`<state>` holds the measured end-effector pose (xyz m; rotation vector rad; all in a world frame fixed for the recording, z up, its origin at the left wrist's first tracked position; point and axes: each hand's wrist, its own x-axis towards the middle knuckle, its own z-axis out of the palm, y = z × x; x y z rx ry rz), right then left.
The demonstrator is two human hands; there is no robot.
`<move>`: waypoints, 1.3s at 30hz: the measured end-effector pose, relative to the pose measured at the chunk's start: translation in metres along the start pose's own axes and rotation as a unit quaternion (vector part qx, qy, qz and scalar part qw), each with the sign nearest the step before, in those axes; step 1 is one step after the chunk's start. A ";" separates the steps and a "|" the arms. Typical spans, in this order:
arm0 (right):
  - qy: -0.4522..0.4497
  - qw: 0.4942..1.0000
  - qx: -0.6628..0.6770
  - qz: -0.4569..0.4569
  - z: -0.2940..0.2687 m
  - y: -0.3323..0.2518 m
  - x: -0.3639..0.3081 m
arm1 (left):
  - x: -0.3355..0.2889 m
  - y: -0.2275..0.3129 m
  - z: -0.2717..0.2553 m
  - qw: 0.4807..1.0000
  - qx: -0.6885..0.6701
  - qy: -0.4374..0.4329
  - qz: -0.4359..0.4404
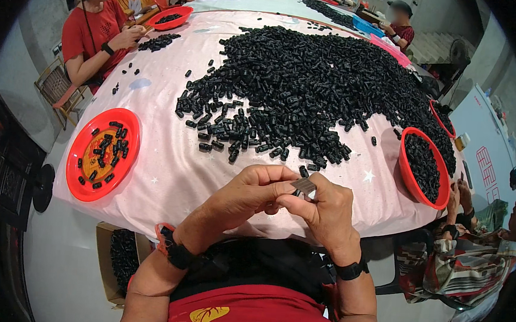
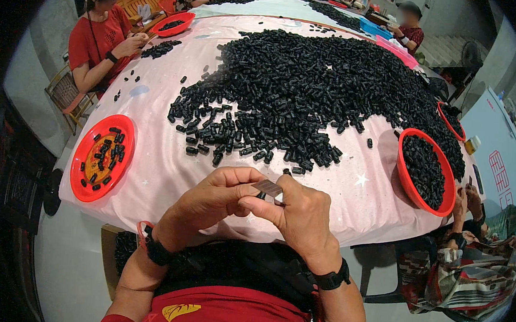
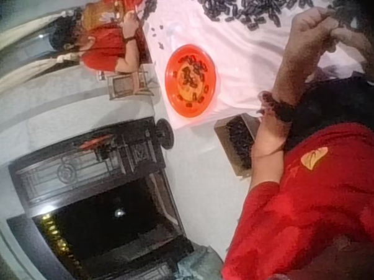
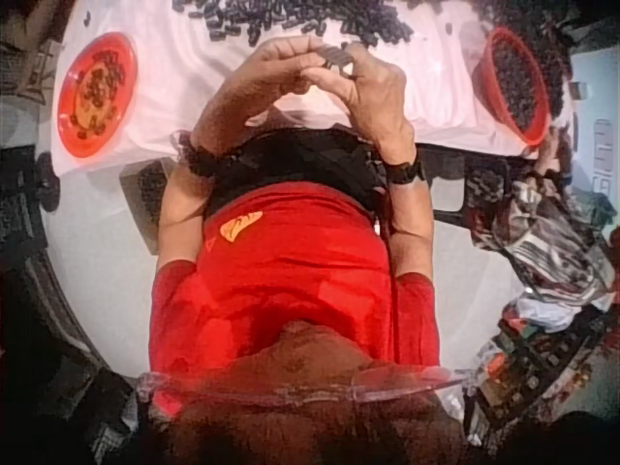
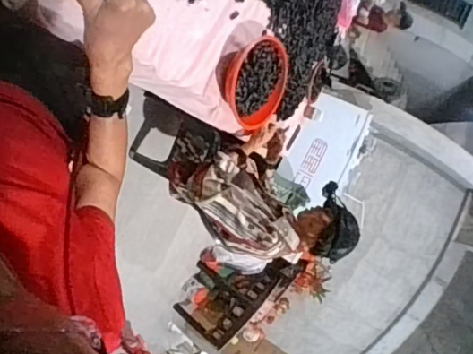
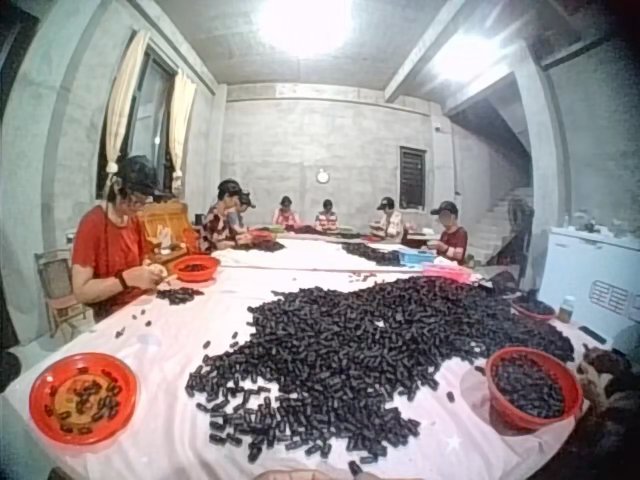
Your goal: Sorting or inspecting small black plastic components at a production table.
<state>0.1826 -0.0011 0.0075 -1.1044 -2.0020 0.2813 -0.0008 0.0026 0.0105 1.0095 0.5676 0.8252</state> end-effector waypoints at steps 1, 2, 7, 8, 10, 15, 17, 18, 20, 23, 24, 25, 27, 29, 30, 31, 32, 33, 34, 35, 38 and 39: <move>-0.006 1.000 -0.002 0.003 0.000 0.000 0.000 | 0.000 0.000 0.000 1.000 0.000 0.000 0.000; -0.006 1.000 -0.002 0.003 0.000 0.000 0.000 | 0.000 0.000 0.001 1.000 0.003 0.002 0.000; -0.004 1.000 -0.007 -0.023 0.000 0.000 0.000 | 0.001 -0.002 -0.002 1.000 -0.002 -0.001 -0.001; -0.004 1.000 -0.007 -0.023 0.000 0.000 0.000 | 0.000 -0.001 -0.001 1.000 -0.003 -0.001 0.001; 0.004 1.000 0.027 -0.007 0.001 0.000 -0.001 | -0.001 0.001 0.000 1.000 -0.003 0.000 0.004; 0.002 1.000 0.013 -0.010 -0.002 -0.002 0.001 | 0.000 0.000 0.001 1.000 0.012 0.004 -0.005; 0.004 1.000 0.011 -0.014 -0.001 0.000 0.001 | 0.000 0.000 0.001 1.000 0.008 0.004 -0.006; 0.004 1.000 0.011 -0.009 -0.001 0.001 0.000 | 0.000 0.000 0.001 1.000 0.004 0.004 -0.007; 0.003 1.000 0.012 -0.004 0.000 0.001 0.000 | 0.000 0.000 0.001 1.000 0.001 0.002 -0.008; 0.004 1.000 0.005 -0.011 -0.001 0.000 0.001 | 0.000 0.001 0.002 1.000 -0.002 0.002 -0.010; 0.010 1.000 0.000 -0.015 -0.002 0.000 0.001 | 0.000 0.001 0.002 1.000 -0.002 0.003 -0.012; 0.015 1.000 -0.005 -0.020 -0.002 0.000 0.001 | 0.000 0.001 0.002 1.000 -0.002 0.003 -0.012; 0.012 1.000 -0.009 -0.022 -0.001 0.000 0.001 | 0.000 0.000 0.001 1.000 -0.004 0.004 -0.008; 0.010 1.000 -0.013 -0.024 -0.001 0.001 0.001 | 0.001 -0.001 0.001 1.000 -0.004 0.005 -0.010; 0.007 1.000 -0.010 -0.020 -0.001 0.002 0.000 | 0.001 -0.001 0.001 1.000 -0.004 0.006 -0.011; 0.004 1.000 -0.006 -0.017 -0.001 0.002 0.000 | 0.001 -0.001 0.001 1.000 -0.004 0.006 -0.012; 0.004 1.000 -0.006 -0.016 -0.001 0.002 0.000 | 0.001 -0.001 0.002 1.000 -0.001 0.009 -0.011; 0.001 1.000 -0.009 -0.015 -0.001 0.001 0.001 | 0.001 -0.001 0.002 1.000 0.002 0.013 -0.011; -0.001 1.000 -0.011 -0.014 -0.001 0.001 0.001 | 0.001 -0.001 0.002 1.000 0.002 0.013 -0.011; -0.001 1.000 -0.011 -0.014 -0.001 0.001 0.001 | 0.001 -0.002 0.001 1.000 -0.007 0.010 -0.005; 0.003 1.000 -0.002 -0.023 -0.001 0.000 0.001 | 0.000 0.000 0.002 1.000 -0.010 0.009 -0.002; 0.004 1.000 0.009 -0.017 -0.002 0.000 0.001 | 0.000 0.001 0.003 1.000 -0.004 0.012 -0.007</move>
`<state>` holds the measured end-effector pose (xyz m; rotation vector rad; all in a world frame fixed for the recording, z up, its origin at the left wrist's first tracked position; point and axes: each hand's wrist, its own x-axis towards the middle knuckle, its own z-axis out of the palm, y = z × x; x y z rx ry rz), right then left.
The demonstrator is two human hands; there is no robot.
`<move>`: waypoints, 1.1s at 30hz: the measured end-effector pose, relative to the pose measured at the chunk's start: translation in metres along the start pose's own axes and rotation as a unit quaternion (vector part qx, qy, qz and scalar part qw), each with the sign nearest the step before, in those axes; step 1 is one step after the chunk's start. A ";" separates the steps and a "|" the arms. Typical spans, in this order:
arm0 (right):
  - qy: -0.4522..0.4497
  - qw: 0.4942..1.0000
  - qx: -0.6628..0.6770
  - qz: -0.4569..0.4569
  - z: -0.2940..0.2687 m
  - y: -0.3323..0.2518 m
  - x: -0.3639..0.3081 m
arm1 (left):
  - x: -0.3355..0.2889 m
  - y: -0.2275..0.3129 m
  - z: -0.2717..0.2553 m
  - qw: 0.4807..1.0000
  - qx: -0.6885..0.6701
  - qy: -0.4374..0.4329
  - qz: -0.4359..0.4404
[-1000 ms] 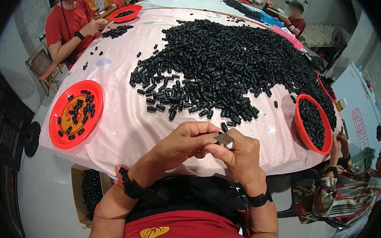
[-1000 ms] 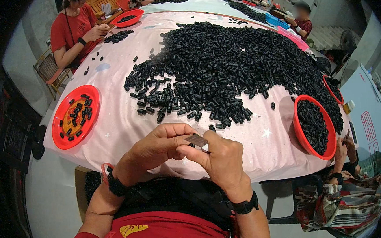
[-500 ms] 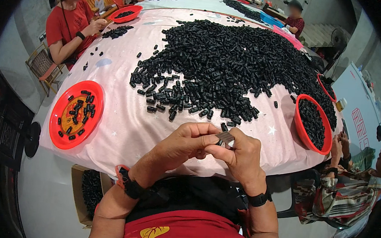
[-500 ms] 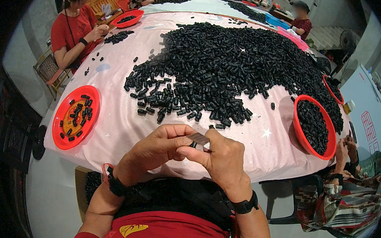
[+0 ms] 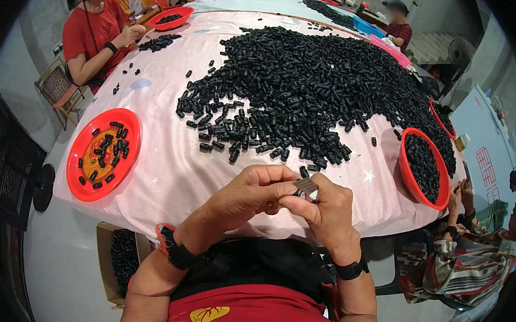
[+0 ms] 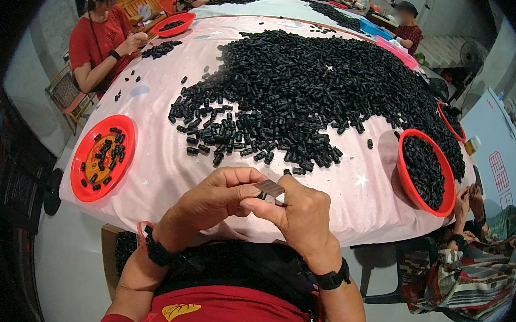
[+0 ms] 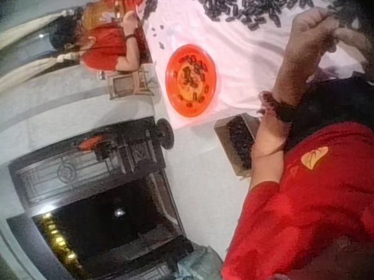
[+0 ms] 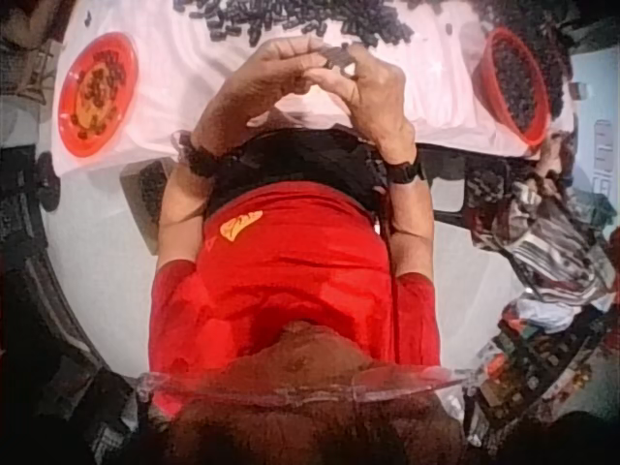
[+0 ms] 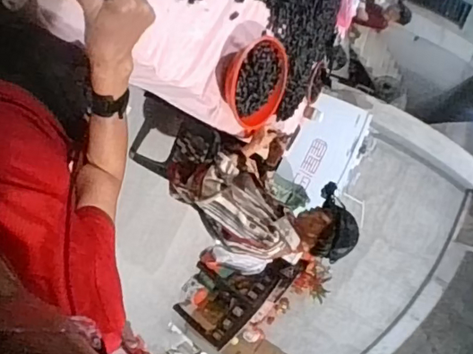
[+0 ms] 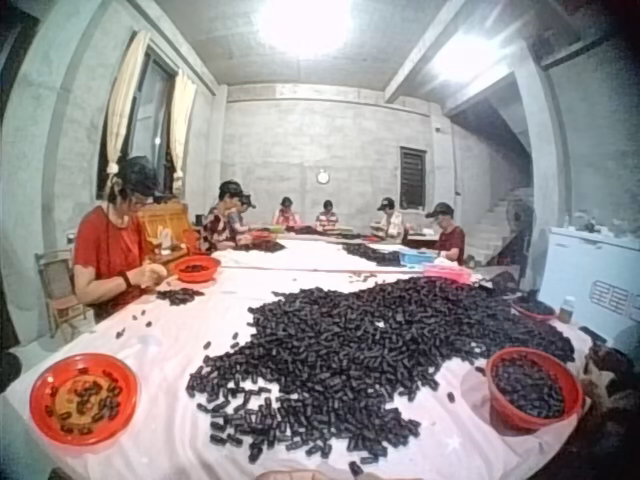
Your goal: Sorting or inspecting small black plastic components at a production table.
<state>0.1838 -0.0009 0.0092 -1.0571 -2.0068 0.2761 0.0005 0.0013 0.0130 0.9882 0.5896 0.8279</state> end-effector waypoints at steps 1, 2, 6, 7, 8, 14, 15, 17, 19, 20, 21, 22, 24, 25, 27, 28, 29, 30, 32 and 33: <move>0.001 1.000 0.010 0.006 0.000 0.000 0.000 | 0.000 -0.001 0.000 1.000 0.000 0.000 0.000; 0.000 1.000 0.011 0.005 0.000 0.000 0.000 | 0.000 -0.001 -0.001 1.000 0.003 -0.002 0.002; -0.005 1.000 0.006 0.013 0.001 0.002 -0.001 | 0.001 -0.003 -0.001 1.000 0.010 -0.005 0.003; -0.009 1.000 0.003 0.013 0.001 0.002 -0.001 | 0.001 -0.003 -0.002 1.000 0.010 -0.005 0.003; -0.009 1.000 0.003 0.013 0.001 0.002 -0.001 | 0.001 -0.003 -0.002 1.000 0.005 -0.007 0.005; -0.014 0.998 0.059 0.034 -0.001 -0.002 -0.001 | 0.001 -0.002 -0.005 1.000 -0.030 -0.001 -0.010; 0.019 0.993 0.104 0.047 -0.001 -0.005 0.000 | 0.001 -0.001 -0.007 0.999 -0.045 -0.007 -0.014; 0.016 0.988 0.141 0.068 -0.011 -0.013 0.003 | 0.001 -0.001 -0.006 0.998 -0.055 -0.013 -0.014; 0.022 0.985 0.169 0.034 -0.004 -0.008 0.005 | 0.002 -0.003 -0.007 0.998 -0.064 -0.019 -0.015; 0.027 0.980 0.197 0.001 -0.002 -0.006 0.006 | 0.003 -0.004 -0.009 0.998 -0.061 -0.027 -0.017; 0.028 0.980 0.197 0.001 -0.003 -0.006 0.005 | 0.003 -0.005 -0.010 0.998 -0.058 -0.035 -0.019; 0.007 0.978 0.202 0.041 -0.006 -0.006 0.005 | 0.003 -0.005 -0.010 0.998 -0.058 -0.035 -0.020; -0.014 0.975 0.207 0.081 -0.007 -0.005 0.005 | 0.003 -0.006 -0.009 0.996 -0.068 -0.034 -0.046; -0.010 0.970 0.224 0.092 -0.006 -0.004 0.004 | 0.003 -0.005 -0.009 0.996 -0.068 -0.035 -0.046; -0.006 0.965 0.240 0.103 -0.006 -0.004 0.004 | 0.002 -0.004 -0.009 0.993 -0.095 -0.055 -0.042; -0.019 0.961 0.258 0.101 -0.007 -0.004 0.005 | 0.003 -0.004 -0.010 0.993 -0.096 -0.055 -0.042; -0.032 0.956 0.275 0.099 -0.007 -0.005 0.005 | 0.003 -0.003 -0.011 0.993 -0.098 -0.053 -0.040; -0.032 0.956 0.275 0.099 -0.008 -0.007 0.006 | 0.003 -0.003 -0.011 0.993 -0.101 -0.050 -0.039; -0.045 0.962 0.256 0.088 -0.012 -0.012 0.008 | 0.003 -0.003 -0.013 0.991 -0.115 -0.054 -0.044; -0.046 0.961 0.257 0.087 -0.012 -0.012 0.009 | 0.002 -0.003 -0.014 0.988 -0.130 -0.060 -0.050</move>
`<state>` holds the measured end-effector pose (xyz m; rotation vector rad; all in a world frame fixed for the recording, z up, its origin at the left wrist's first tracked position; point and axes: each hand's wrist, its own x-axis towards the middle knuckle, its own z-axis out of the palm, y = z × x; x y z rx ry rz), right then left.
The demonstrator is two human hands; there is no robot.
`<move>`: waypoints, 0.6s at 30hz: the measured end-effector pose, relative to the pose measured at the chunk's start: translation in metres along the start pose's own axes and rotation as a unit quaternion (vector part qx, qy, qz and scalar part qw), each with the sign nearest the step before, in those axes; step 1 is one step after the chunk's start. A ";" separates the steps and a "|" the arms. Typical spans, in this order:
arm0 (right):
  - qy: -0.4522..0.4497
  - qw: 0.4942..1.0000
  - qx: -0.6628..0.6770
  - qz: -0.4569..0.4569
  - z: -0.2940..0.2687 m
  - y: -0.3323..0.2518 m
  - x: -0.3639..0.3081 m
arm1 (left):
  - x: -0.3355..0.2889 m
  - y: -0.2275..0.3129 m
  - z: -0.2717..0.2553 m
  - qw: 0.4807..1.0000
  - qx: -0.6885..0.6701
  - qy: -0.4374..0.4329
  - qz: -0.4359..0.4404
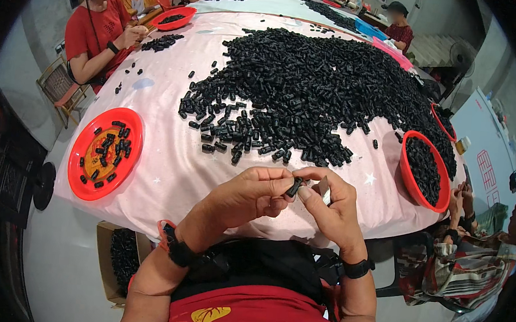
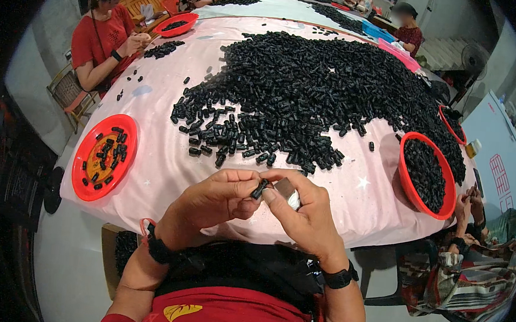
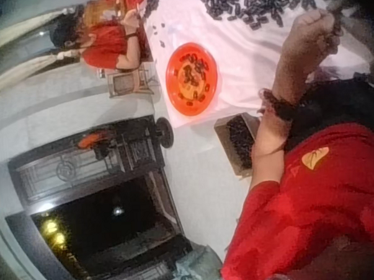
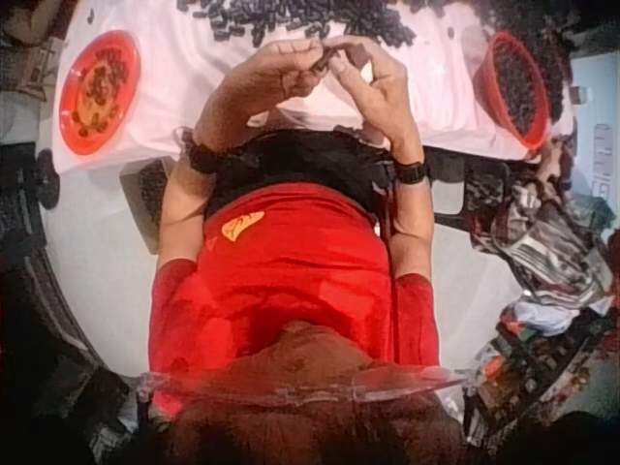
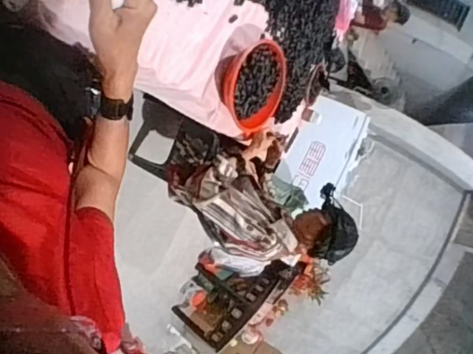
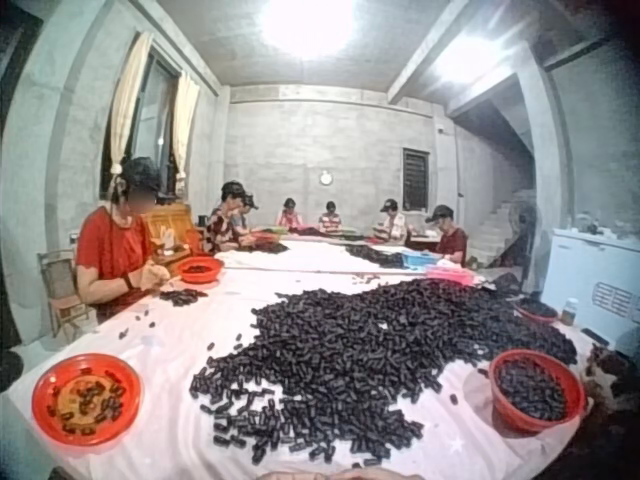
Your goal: Sorting or inspecting small black plastic components at a production table.
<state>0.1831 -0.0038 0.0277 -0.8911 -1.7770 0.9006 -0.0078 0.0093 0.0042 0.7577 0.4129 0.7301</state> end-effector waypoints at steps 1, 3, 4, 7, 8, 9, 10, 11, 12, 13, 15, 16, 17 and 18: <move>0.005 1.000 -0.009 -0.009 -0.001 0.002 0.000 | 0.001 0.000 -0.001 1.000 0.000 0.000 0.000; 0.010 1.000 -0.018 -0.019 -0.001 0.003 -0.001 | 0.001 -0.001 -0.002 1.000 -0.008 0.007 -0.007; 0.019 1.000 -0.012 0.008 -0.001 0.000 -0.002 | 0.001 0.000 0.000 1.000 -0.008 0.007 -0.007; 0.068 0.997 -0.004 0.031 0.003 0.003 -0.001 | 0.000 0.003 0.009 0.998 -0.014 0.056 0.033; 0.109 0.994 -0.003 0.027 0.004 0.005 -0.001 | 0.001 0.004 0.012 0.996 0.016 0.066 0.054; 0.110 0.994 -0.004 0.027 0.004 0.006 -0.001 | 0.001 0.005 0.014 0.993 0.046 0.076 0.076; 0.113 0.993 -0.003 0.029 0.005 0.005 -0.002 | 0.001 0.004 0.014 0.993 0.047 0.077 0.078; 0.116 0.993 -0.002 0.031 0.006 0.005 -0.002 | 0.001 0.002 0.012 0.992 0.051 0.064 0.096; 0.115 0.993 -0.002 0.030 0.006 0.003 -0.003 | 0.001 0.001 0.010 0.991 0.055 0.050 0.115; 0.106 0.994 -0.021 0.021 0.007 0.002 -0.004 | 0.001 0.000 0.007 0.990 0.055 0.051 0.117; 0.095 0.995 -0.040 0.012 0.007 -0.002 -0.004 | 0.002 -0.001 0.005 0.987 0.071 0.037 0.141; 0.080 0.995 -0.057 -0.001 0.008 -0.004 -0.004 | 0.002 -0.001 0.005 0.987 0.071 0.037 0.141; 0.065 0.995 -0.074 -0.015 0.008 -0.005 -0.004 | 0.003 -0.001 0.006 0.986 0.074 0.049 0.138; 0.065 0.995 -0.074 -0.015 0.008 -0.004 -0.004 | 0.003 -0.001 0.006 0.986 0.077 0.061 0.135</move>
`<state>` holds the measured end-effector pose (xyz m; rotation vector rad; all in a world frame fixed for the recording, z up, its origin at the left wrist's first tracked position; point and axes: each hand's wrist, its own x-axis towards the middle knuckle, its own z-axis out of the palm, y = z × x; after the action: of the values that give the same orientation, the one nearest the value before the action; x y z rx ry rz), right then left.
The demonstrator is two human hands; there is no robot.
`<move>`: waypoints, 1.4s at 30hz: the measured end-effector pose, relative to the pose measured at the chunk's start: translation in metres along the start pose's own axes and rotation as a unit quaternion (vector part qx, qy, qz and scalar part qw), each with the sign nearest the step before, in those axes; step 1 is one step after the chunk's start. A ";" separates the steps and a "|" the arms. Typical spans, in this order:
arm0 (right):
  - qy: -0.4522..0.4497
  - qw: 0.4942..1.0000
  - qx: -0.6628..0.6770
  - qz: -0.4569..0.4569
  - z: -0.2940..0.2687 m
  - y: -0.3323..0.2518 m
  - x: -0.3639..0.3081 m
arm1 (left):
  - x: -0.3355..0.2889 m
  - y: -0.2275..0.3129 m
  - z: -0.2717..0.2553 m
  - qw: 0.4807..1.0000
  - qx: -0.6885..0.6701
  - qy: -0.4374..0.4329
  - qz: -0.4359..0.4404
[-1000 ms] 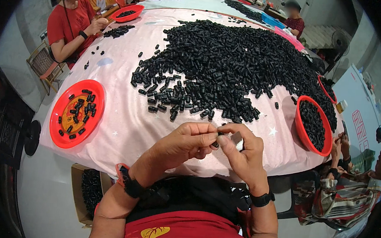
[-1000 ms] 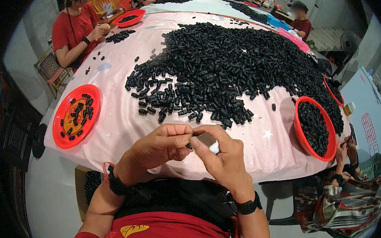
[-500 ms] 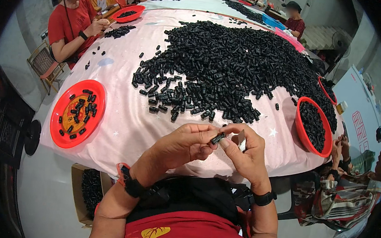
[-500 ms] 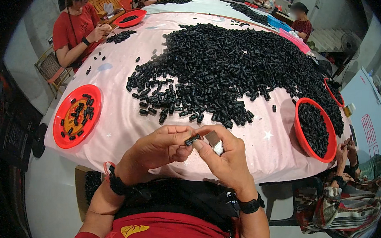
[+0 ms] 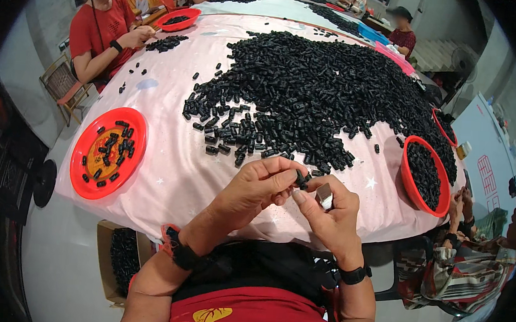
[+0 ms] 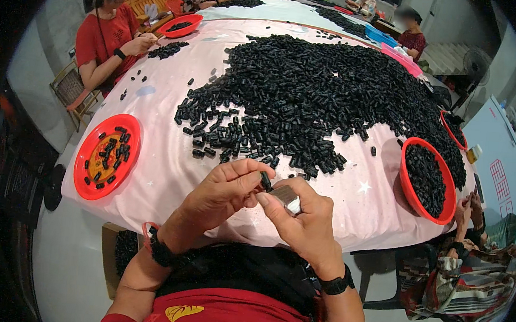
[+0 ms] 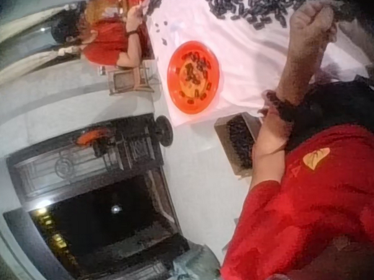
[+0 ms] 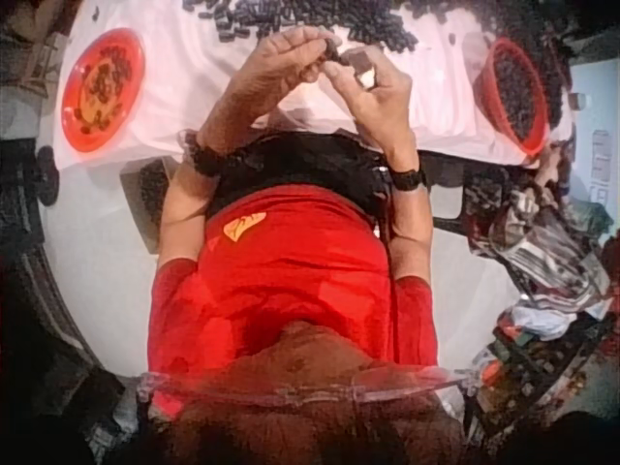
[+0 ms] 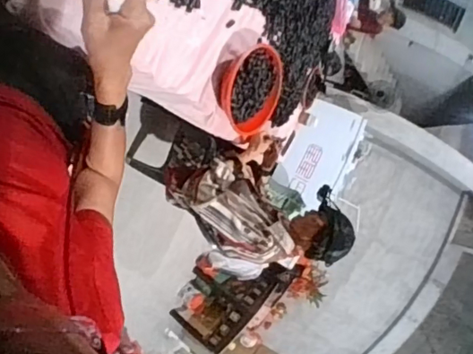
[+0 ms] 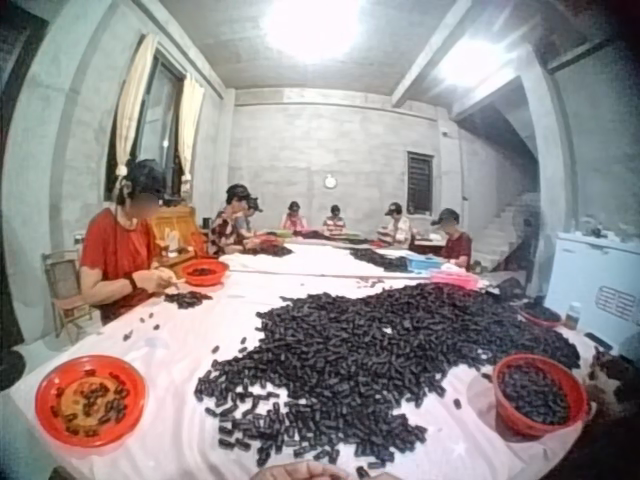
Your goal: Sorting or inspecting small black plastic components at a production table.
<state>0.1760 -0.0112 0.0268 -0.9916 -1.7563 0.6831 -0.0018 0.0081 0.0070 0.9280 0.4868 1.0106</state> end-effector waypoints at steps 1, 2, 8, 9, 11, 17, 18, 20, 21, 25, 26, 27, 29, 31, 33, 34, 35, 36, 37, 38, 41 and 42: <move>-0.015 1.000 -0.009 -0.001 0.000 0.001 0.000 | 0.000 0.000 0.000 1.000 0.000 0.000 0.000; -0.031 0.999 -0.017 -0.003 -0.001 0.002 0.000 | 0.000 0.001 0.000 1.000 0.001 -0.005 -0.002; -0.045 0.998 -0.046 0.019 -0.007 0.004 0.003 | -0.002 0.002 0.001 0.999 0.019 -0.029 -0.015; -0.044 0.998 -0.046 0.019 -0.006 0.007 0.002 | -0.002 0.002 0.002 0.999 0.021 -0.034 -0.019; -0.038 0.998 -0.050 0.008 -0.003 0.016 0.001 | -0.003 0.003 0.006 0.999 0.024 -0.024 -0.025; -0.042 0.995 -0.090 0.007 -0.003 0.019 0.000 | -0.001 -0.002 0.002 0.999 0.022 -0.033 -0.028; -0.042 0.995 -0.091 0.007 -0.002 0.019 0.000 | -0.001 -0.004 0.003 0.999 0.021 -0.022 -0.034; -0.030 0.995 -0.090 -0.013 0.000 0.018 0.001 | 0.000 -0.006 0.002 0.999 0.018 -0.024 -0.037; -0.030 0.995 -0.091 -0.013 0.000 0.019 0.000 | 0.001 -0.006 0.002 0.999 0.015 -0.025 -0.040; -0.026 0.992 -0.122 -0.023 -0.001 0.020 0.000 | 0.000 -0.004 0.002 0.999 0.010 -0.023 -0.038; -0.026 0.990 -0.139 -0.027 -0.001 0.020 0.000 | 0.000 -0.005 0.000 0.999 0.010 -0.034 -0.039; -0.026 0.990 -0.139 -0.028 -0.001 0.018 0.000 | 0.000 -0.005 -0.001 0.998 0.010 -0.045 -0.041; -0.021 0.987 -0.158 -0.033 -0.001 0.018 0.000 | -0.001 -0.003 -0.001 0.998 0.013 -0.049 -0.044; -0.015 0.986 -0.163 -0.044 0.000 0.018 0.000 | -0.001 -0.003 0.000 0.997 0.016 -0.053 -0.045; -0.009 0.984 -0.167 -0.055 -0.001 0.019 0.000 | 0.000 -0.004 0.001 0.998 0.013 -0.044 -0.046; -0.011 0.984 -0.170 -0.055 -0.001 0.018 0.000 | -0.001 -0.004 0.001 0.998 0.013 -0.044 -0.046; -0.013 0.983 -0.173 -0.055 -0.001 0.017 0.000 | -0.001 -0.004 0.001 0.998 0.015 -0.045 -0.045; -0.013 0.983 -0.174 -0.055 -0.001 0.017 0.000 | -0.001 -0.005 0.000 0.998 0.017 -0.045 -0.043; -0.015 0.984 -0.171 -0.053 -0.001 0.017 0.000 | 0.000 -0.005 0.000 0.998 0.017 -0.045 -0.043; -0.017 0.984 -0.169 -0.051 -0.001 0.017 0.000 | 0.000 -0.006 0.000 0.998 0.017 -0.043 -0.046; -0.005 0.983 -0.175 -0.061 0.001 0.017 0.000 | 0.000 -0.006 0.000 0.998 0.018 -0.038 -0.048; -0.005 0.983 -0.175 -0.061 0.001 0.017 0.000 | 0.000 -0.007 0.001 0.998 0.021 -0.034 -0.048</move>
<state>0.1806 -0.0024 0.0131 -1.1034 -1.9690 0.3058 0.0022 0.0068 0.0017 0.9645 0.4927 0.8826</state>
